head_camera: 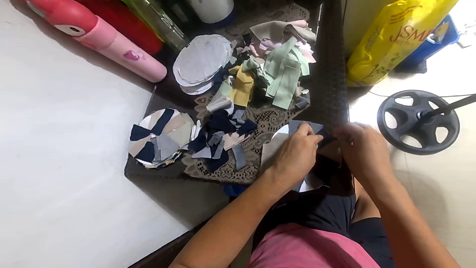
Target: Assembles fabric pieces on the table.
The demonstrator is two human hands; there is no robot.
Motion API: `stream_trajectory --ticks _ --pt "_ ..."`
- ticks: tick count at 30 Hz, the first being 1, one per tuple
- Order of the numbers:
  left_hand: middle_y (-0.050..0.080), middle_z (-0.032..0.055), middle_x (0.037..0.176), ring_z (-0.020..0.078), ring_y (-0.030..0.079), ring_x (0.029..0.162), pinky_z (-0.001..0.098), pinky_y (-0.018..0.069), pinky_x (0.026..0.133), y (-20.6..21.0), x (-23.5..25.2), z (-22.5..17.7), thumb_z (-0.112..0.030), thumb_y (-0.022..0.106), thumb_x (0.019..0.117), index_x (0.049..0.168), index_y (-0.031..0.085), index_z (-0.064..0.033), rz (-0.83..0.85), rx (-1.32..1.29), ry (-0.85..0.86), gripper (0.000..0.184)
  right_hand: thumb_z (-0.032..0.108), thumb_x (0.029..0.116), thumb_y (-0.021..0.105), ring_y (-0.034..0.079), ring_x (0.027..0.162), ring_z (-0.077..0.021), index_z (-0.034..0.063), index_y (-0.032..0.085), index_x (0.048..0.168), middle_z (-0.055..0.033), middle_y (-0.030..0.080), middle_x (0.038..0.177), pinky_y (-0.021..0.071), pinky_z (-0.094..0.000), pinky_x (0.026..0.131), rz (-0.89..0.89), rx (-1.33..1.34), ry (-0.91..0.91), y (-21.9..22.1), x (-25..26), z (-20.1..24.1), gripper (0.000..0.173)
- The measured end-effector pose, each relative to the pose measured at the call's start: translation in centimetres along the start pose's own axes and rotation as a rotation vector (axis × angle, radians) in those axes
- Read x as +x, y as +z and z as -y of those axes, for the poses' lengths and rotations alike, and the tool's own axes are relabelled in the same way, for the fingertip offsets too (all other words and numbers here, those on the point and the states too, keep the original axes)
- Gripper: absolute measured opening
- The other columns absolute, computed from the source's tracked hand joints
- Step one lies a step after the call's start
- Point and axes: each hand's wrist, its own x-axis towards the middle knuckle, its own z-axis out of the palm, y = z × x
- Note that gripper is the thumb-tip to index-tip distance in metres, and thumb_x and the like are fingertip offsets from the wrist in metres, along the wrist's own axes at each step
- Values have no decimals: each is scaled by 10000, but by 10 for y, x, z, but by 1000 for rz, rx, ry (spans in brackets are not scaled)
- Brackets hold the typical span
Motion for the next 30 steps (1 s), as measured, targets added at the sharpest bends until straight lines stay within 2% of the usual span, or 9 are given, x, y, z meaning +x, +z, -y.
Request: stream_trajectory --ticks 5,9,13,16,21,24,28,30 --pt "661 151 1136 242 689 905 380 589 780 -1 0 0 -69 616 994 1129 773 -52 16 4 8 207 19 903 691 672 901 -366 80 768 988 -157 677 941 545 -540 701 -31 -19 -91 18 -4 1 130" --pt "624 142 1270 240 679 967 403 583 821 -14 -3 0 -34 615 975 1219 734 -75 107 -42 -39 274 28 898 713 665 918 -375 86 767 1005 -158 674 960 539 -549 721 12 -14 -71 20 -3 0 133" --pt "640 89 1180 159 643 827 354 562 742 -20 -7 5 -29 638 953 1115 722 -94 94 -169 -112 193 34 901 719 662 914 -377 90 767 1020 -165 668 962 537 -553 722 8 -6 -67 20 -3 -1 140" --pt "637 81 1094 122 640 739 307 580 691 -21 -8 8 -17 645 950 1102 701 -87 86 -295 -241 177 31 905 710 661 930 -383 87 766 1023 -171 670 979 539 -557 730 1 6 -77 21 -3 -2 142" --pt "620 88 1129 118 676 720 304 618 694 -15 -9 9 -10 651 944 1093 673 -94 90 -362 -352 173 40 913 705 661 939 -371 99 766 1033 -160 671 998 538 -556 729 16 7 -64 19 -3 -2 147" --pt "603 91 1176 135 635 725 331 580 685 -13 -10 8 -44 669 932 1116 679 -99 86 -184 -303 192 38 911 709 661 937 -375 96 767 1030 -161 671 992 540 -554 732 7 9 -67 20 -3 -2 145" --pt "624 139 1193 273 676 861 460 576 740 -18 -17 2 -75 680 938 1096 697 -73 41 73 -178 159 29 905 712 661 935 -381 90 769 1029 -170 673 994 540 -559 741 7 12 -72 20 -3 -2 149" --pt "660 137 1135 288 687 869 463 581 717 -12 -21 6 -79 661 943 1038 728 -69 -104 112 -58 116 28 904 713 659 938 -383 90 770 1030 -172 671 995 539 -561 743 11 7 -69 20 -3 -2 152"
